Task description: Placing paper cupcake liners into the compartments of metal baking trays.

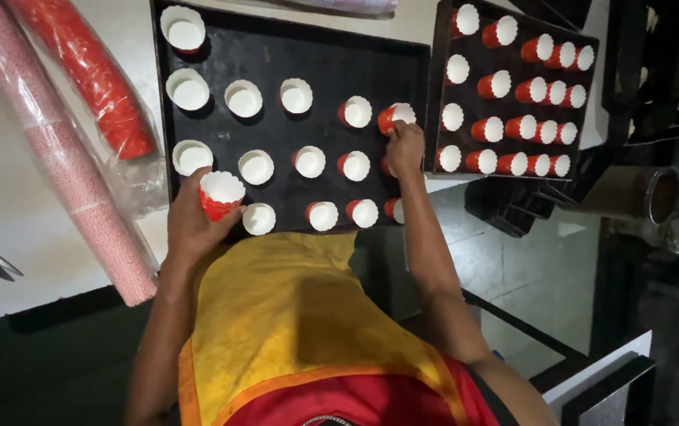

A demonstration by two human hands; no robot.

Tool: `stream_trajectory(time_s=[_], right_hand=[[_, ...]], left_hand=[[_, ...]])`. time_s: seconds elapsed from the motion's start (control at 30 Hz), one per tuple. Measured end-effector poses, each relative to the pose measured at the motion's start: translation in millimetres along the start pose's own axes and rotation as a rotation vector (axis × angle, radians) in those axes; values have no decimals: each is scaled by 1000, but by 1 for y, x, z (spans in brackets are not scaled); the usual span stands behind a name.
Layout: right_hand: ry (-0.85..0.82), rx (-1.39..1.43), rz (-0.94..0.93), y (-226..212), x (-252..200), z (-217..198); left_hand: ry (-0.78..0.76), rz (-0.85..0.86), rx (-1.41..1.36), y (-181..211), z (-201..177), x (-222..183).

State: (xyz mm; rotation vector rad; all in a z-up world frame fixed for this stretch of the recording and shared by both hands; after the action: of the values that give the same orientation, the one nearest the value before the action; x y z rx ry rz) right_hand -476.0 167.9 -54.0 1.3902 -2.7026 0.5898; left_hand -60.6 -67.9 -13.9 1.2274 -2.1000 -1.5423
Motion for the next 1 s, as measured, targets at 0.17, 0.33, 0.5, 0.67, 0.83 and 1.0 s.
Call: stream_trajectory(time_s=[0.17, 0.33, 0.5, 0.67, 0.83, 1.0], right_hand=[[9, -99, -24, 13, 1, 4], [24, -136, -24, 4, 3, -6], [29, 34, 0, -28, 6, -12], [-69, 103, 170, -21, -1, 5], [-76, -51, 119, -1, -9, 13], [-69, -34, 82, -20, 3, 9]], left_hand=[[48, 68, 18, -6, 4, -3], [37, 65, 79, -6, 8, -1], [33, 95, 81, 1, 5, 1], [57, 81, 68, 2, -2, 1], [33, 45, 12, -4, 0, -1], [55, 55, 35, 0, 0, 1]])
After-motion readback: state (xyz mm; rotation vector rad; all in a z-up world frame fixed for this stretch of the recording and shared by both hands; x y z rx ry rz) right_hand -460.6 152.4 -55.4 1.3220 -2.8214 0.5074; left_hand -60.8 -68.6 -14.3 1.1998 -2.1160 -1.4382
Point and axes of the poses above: each hand's wrist, its own x-axis towards the middle knuckle, its own z-axis out of the palm, y = z × x, the point moved 10 cm from there along x, towards the middle knuckle, and after that the axes turned 8 degrees about -z, right-handed, at the moved point
